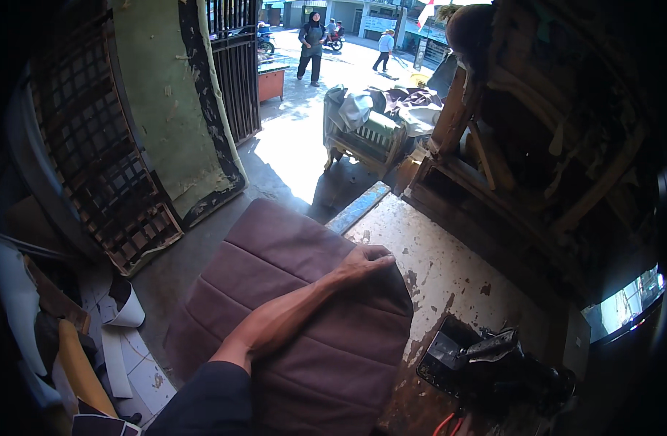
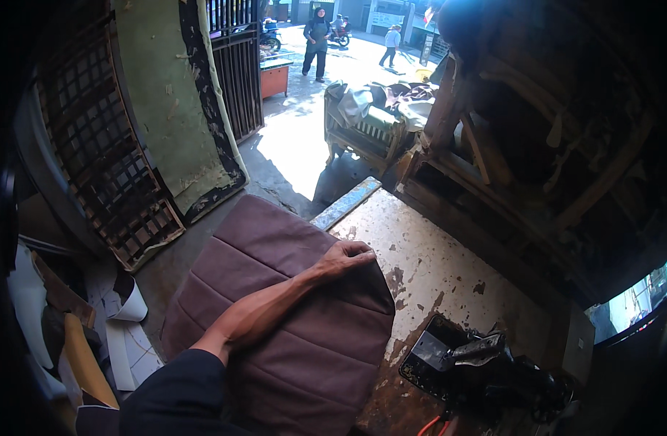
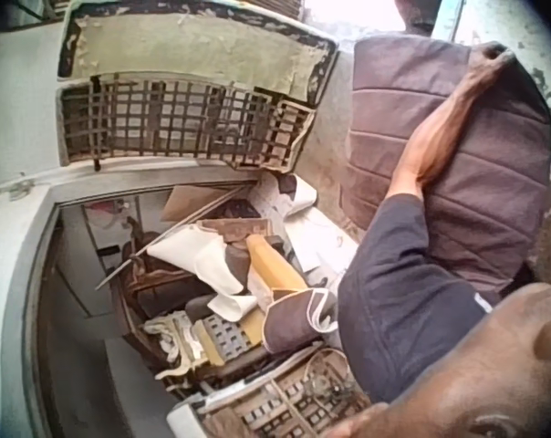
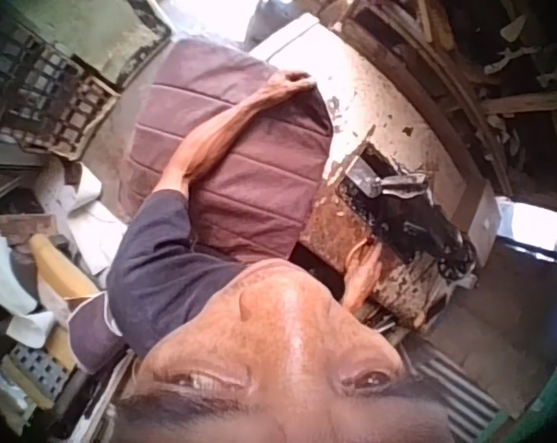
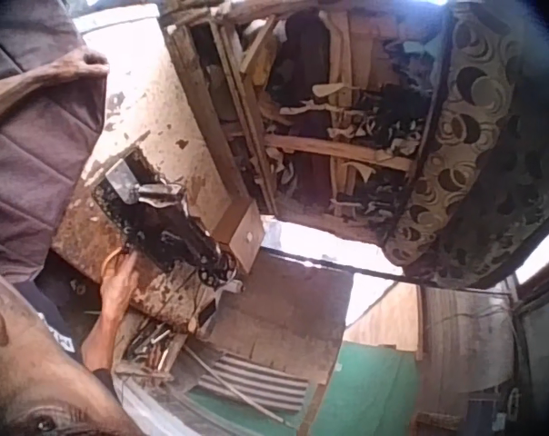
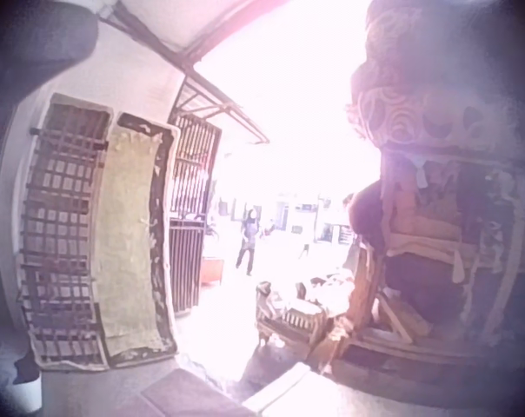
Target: The person stitches together segments of brown fabric using a sewing machine, trims the excess fabric with scissors, and then aligns the fabric over a piece of white padding.
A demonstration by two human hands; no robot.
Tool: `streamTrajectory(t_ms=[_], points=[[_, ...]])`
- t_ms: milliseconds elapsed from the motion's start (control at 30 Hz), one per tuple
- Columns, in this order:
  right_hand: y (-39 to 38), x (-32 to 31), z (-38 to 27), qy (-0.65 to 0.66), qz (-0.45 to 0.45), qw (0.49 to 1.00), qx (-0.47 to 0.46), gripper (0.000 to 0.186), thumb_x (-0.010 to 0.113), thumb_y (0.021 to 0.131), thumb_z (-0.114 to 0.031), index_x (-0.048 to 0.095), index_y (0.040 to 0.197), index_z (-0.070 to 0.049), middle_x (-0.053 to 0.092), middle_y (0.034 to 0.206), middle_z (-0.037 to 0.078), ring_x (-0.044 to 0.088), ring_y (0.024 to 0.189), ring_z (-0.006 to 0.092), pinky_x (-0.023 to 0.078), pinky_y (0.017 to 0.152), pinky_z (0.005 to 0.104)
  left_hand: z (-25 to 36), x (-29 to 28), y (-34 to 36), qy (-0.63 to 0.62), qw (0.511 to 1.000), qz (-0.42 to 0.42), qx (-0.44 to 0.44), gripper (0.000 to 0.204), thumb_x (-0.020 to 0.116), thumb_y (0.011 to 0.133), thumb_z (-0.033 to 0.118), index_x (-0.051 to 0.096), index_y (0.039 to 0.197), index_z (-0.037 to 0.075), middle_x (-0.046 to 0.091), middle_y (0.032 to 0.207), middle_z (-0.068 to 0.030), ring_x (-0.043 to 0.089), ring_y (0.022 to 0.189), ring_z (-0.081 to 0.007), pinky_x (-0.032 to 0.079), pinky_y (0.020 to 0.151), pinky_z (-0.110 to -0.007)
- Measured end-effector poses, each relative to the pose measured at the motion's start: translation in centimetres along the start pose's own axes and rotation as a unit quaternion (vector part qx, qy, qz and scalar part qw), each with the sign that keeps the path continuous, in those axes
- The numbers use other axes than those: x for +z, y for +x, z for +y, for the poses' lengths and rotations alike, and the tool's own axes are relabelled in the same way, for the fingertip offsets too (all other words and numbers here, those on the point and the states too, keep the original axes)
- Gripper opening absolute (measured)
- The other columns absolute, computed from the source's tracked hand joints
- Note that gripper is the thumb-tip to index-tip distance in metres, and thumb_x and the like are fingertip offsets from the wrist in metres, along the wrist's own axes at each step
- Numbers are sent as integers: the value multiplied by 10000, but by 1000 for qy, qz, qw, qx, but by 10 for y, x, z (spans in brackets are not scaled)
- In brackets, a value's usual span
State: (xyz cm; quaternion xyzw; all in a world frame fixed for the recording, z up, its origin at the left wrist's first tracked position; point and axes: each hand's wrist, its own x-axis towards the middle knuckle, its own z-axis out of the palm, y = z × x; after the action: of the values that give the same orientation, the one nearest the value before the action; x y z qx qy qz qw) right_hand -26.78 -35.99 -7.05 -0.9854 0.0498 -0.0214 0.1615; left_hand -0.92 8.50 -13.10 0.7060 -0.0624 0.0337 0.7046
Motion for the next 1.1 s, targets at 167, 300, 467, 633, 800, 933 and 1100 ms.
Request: streamTrajectory(t_ms=[167, 300, 467, 633, 800, 933, 1100], points=[[16, 8, 41, 387, -171, 896, 137, 586, 650, 924, -47, 444, 1471, -8, 688, 984, 158, 690, 716, 220, 580, 628, 348, -2, 6, 10, 3, 1000, 9, 29, 397, 679, 1013, 362, 745, 1129, -13, 747, 1012, -63, 647, 941, -118, 522, 864, -292], [13, 24, -65, 695, -246, 644, 204, 645, 679, 1012, -312, 391, 1491, 11, 595, 850, 76, 621, 617, 148, 566, 518, 315, 9, -5, -3, -5, 999, 35, -8, 356, 698, 1004, 339, 755, 1117, 6, 733, 983, -18, 632, 915, -84, 514, 840, -260], [42, 40, -125, 673, -322, 652, 136, 641, 571, 1040, -515, 456, 1446, -33, 579, 872, 37, 612, 686, 94, 544, 540, 256, 10, -1, -3, -15, 999, 22, -21, 322, 697, 1015, 334, 761, 1068, 24, 716, 918, 23, 604, 853, -44, 493, 782, -233], [62, 49, -142, 572, -314, 748, 123, 545, 596, 1046, -456, 532, 1373, -25, 588, 836, 19, 581, 606, 68, 514, 506, 231, 10, -1, -2, -39, 999, 23, -21, 311, 691, 1020, 332, 759, 1088, 37, 710, 933, 36, 595, 859, -44, 493, 791, -237], [60, 67, -132, 532, -162, 831, 23, 534, 784, 959, -244, 555, 1370, 6, 584, 738, -32, 543, 640, 6, 447, 584, 173, 26, -5, -3, -43, 997, -60, 6, 288, 740, 983, 282, 744, 1141, 41, 711, 1055, 5, 616, 978, -71, 499, 888, -252], [89, 44, -155, 402, -90, 908, -76, 613, 860, 877, -201, 470, 1298, 14, 699, 825, 45, 607, 694, 48, 488, 655, 216, 27, -25, -7, -35, 990, -129, -33, 306, 790, 938, 234, 734, 1165, 36, 705, 1128, -22, 624, 1074, -105, 496, 957, -275], [117, 35, -176, 381, -64, 916, -110, 621, 880, 857, -243, 455, 1249, -15, 721, 886, 99, 662, 735, 117, 532, 682, 275, 27, -18, -7, 13, 994, -104, -12, 309, 781, 941, 250, 739, 1147, 24, 715, 1083, -31, 628, 1026, -108, 500, 929, -281]])
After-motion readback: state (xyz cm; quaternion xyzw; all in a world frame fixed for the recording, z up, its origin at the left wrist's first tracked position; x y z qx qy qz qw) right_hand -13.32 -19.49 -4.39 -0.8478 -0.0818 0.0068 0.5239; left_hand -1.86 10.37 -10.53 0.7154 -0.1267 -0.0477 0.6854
